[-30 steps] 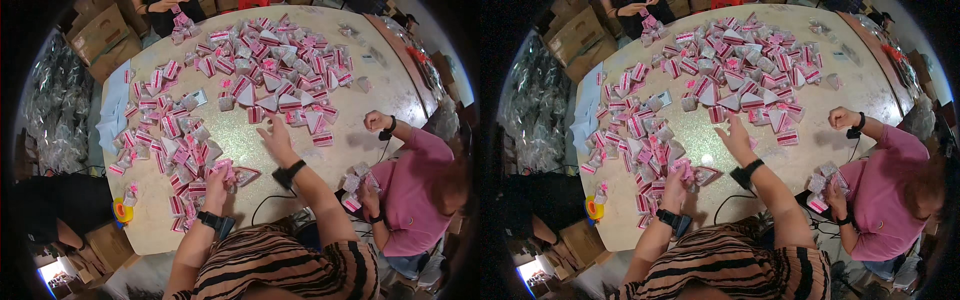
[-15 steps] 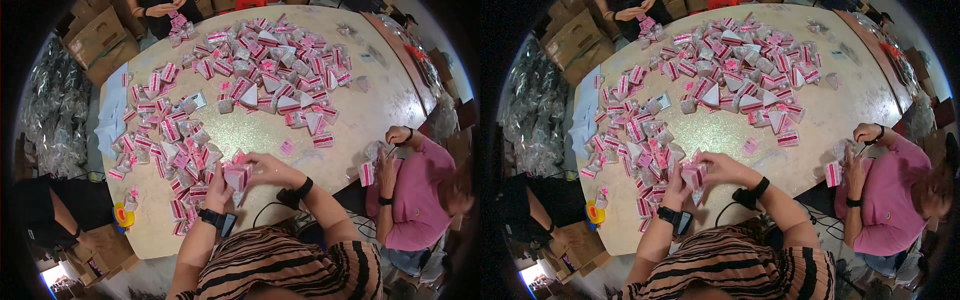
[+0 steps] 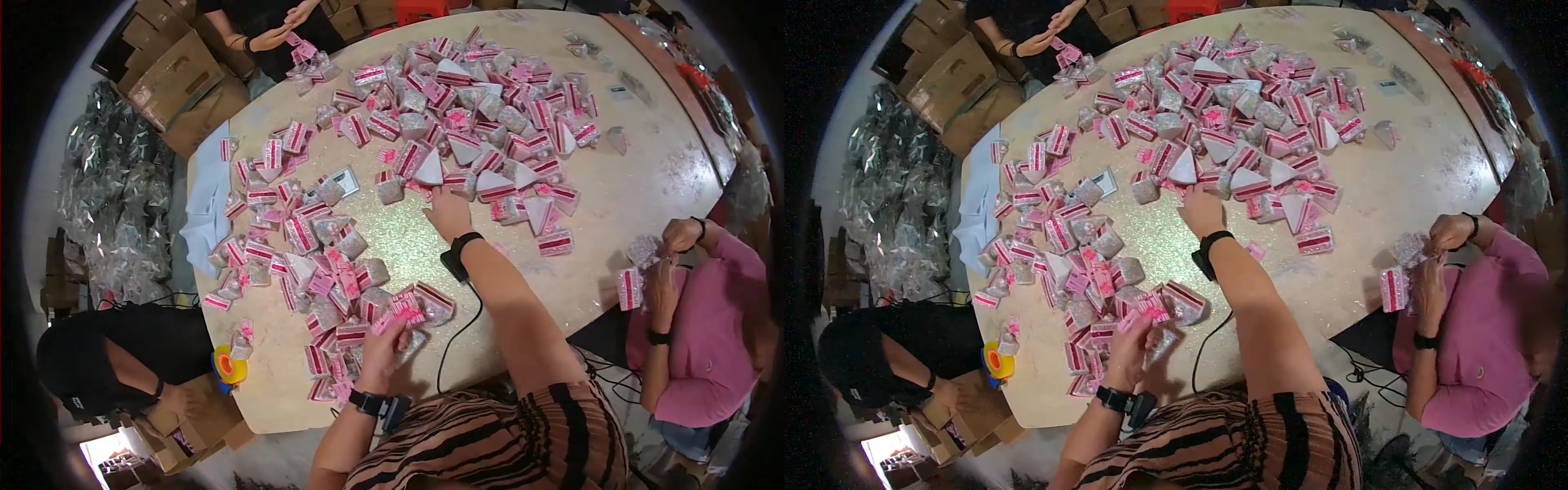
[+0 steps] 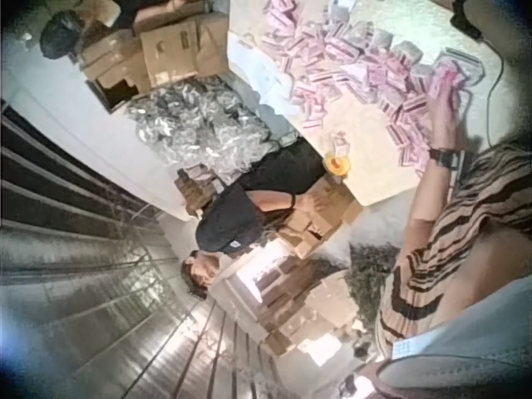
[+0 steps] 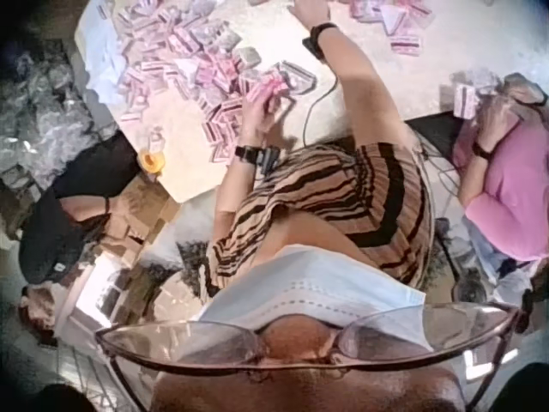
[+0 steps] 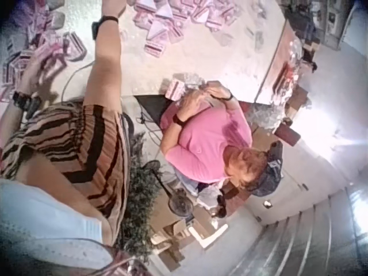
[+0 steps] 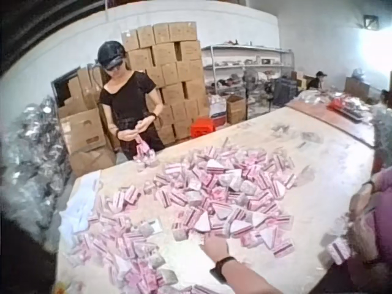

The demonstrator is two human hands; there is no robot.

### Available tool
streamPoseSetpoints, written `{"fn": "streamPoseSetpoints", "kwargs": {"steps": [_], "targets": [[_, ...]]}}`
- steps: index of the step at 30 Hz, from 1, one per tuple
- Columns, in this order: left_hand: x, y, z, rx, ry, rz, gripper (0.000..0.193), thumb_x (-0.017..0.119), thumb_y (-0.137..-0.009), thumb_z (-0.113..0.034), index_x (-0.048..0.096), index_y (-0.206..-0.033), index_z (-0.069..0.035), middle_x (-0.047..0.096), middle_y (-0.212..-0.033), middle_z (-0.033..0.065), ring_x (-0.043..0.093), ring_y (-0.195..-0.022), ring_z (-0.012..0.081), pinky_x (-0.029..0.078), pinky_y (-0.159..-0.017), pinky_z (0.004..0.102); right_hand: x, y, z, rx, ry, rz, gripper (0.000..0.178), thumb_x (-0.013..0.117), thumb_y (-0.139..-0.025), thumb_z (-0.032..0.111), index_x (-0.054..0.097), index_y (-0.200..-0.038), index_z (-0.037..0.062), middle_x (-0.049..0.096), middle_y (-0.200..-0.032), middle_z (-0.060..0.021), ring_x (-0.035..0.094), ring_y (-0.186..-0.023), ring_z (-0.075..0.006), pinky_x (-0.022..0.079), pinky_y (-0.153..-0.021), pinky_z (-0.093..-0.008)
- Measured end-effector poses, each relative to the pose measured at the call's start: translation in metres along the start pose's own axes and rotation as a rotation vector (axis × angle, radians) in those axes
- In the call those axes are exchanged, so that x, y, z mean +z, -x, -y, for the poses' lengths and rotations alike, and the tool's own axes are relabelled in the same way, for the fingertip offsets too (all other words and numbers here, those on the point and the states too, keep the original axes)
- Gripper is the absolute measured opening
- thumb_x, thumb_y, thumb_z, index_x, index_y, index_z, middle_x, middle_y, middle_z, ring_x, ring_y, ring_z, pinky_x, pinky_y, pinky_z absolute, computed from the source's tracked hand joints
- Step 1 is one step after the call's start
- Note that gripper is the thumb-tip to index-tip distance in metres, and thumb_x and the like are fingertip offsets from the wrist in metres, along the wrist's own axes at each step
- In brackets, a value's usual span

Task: The person repeatedly picks small bubble-wrapped items from a pile on a table, places them into clear plastic bags, and seals the bags. They then place the sealed packages onto a growing pile of finished items.

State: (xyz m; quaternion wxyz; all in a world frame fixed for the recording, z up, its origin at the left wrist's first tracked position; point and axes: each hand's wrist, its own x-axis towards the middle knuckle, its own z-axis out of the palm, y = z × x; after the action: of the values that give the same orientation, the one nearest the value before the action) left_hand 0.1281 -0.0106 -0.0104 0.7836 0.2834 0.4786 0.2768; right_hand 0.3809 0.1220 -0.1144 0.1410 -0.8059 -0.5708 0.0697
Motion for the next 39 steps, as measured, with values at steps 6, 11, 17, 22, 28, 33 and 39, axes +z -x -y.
{"fn": "streamPoseSetpoints", "kwargs": {"steps": [6,11,17,22,28,33,39], "targets": [[-0.002,0.012,0.004,-0.003,0.02,-0.166,0.015,0.06,-0.086,-0.011,0.054,-0.074,-0.006,0.051,-0.061,0.0005,0.044,-0.049,0.0081,0.031,-0.044,0.0222,0.028,-0.023,-0.013,-0.178,0.178,-0.138,0.012,0.048,-0.082,0.01,0.054,-0.09,0.0051,0.058,-0.083,-0.0131,0.063,-0.067,-0.0278,0.05,-0.056,-0.0378],[-0.001,0.012,0.005,0.035,-0.04,-0.168,0.021,0.059,-0.087,-0.014,0.055,-0.067,-0.007,0.049,-0.055,-0.0018,0.042,-0.047,0.0063,0.028,-0.043,0.0203,-0.038,-0.003,-0.005,-0.091,-0.222,-0.497,0.011,0.047,-0.083,0.01,0.051,-0.089,0.002,0.054,-0.089,-0.0152,0.061,-0.064,-0.0299,0.047,-0.056,-0.0425],[-0.002,0.006,-0.006,0.038,-0.071,-0.128,0.013,0.058,-0.087,-0.014,0.055,-0.076,-0.007,0.05,-0.058,-0.0012,0.044,-0.047,0.0074,0.031,-0.043,0.0208,-0.132,0.055,-0.008,0.053,-1.064,-0.102,0.017,0.049,-0.093,0.015,0.053,-0.096,-0.0006,0.05,-0.065,-0.0017,0.053,-0.052,-0.006,0.039,-0.045,-0.021],[-0.007,-0.003,-0.002,0.057,0.033,-0.148,0.008,0.061,-0.085,-0.013,0.06,-0.082,-0.005,0.06,-0.071,0.0029,0.048,-0.052,0.0073,0.033,-0.044,0.0197,-0.15,0.095,-0.028,-0.009,-0.968,0.126,0.017,0.056,-0.087,0.015,0.058,-0.093,-0.0013,0.055,-0.065,-0.0043,0.053,-0.052,-0.0107,0.041,-0.047,-0.0253],[-0.006,0.002,-0.001,0.106,-0.098,-0.122,0.015,0.061,-0.085,-0.015,0.058,-0.074,-0.006,0.051,-0.056,-0.0014,0.043,-0.044,0.0062,0.03,-0.039,0.0202,-0.094,0.117,-0.059,-0.027,-0.56,0.235,0.035,0.064,-0.079,0.025,0.06,-0.1,-0.0022,0.062,-0.084,-0.0165,0.061,-0.076,-0.0273,0.048,-0.069,-0.0349],[-0.004,0.001,-0.006,0.013,-0.135,-0.13,0.006,0.06,-0.084,-0.011,0.059,-0.08,-0.007,0.055,-0.065,-0.0021,0.045,-0.047,0.0053,0.031,-0.039,0.0197,-0.109,0.077,-0.016,-0.166,-0.674,0.398,0.053,0.066,-0.076,0.039,0.06,-0.109,-0.0025,0.062,-0.099,-0.0185,0.061,-0.086,-0.0269,0.048,-0.075,-0.0348],[0.007,-0.003,-0.013,0.171,-0.223,-0.109,0.012,0.066,-0.081,-0.015,0.063,-0.085,-0.004,0.057,-0.066,-0.003,0.046,-0.049,0.0039,0.033,-0.042,0.0189,-0.112,0.113,0.05,-0.436,-1.036,0.626,0.011,0.063,-0.081,0.009,0.063,-0.087,-0.0004,0.06,-0.079,-0.0027,0.053,-0.069,-0.007,0.042,-0.06,-0.0216]]}}
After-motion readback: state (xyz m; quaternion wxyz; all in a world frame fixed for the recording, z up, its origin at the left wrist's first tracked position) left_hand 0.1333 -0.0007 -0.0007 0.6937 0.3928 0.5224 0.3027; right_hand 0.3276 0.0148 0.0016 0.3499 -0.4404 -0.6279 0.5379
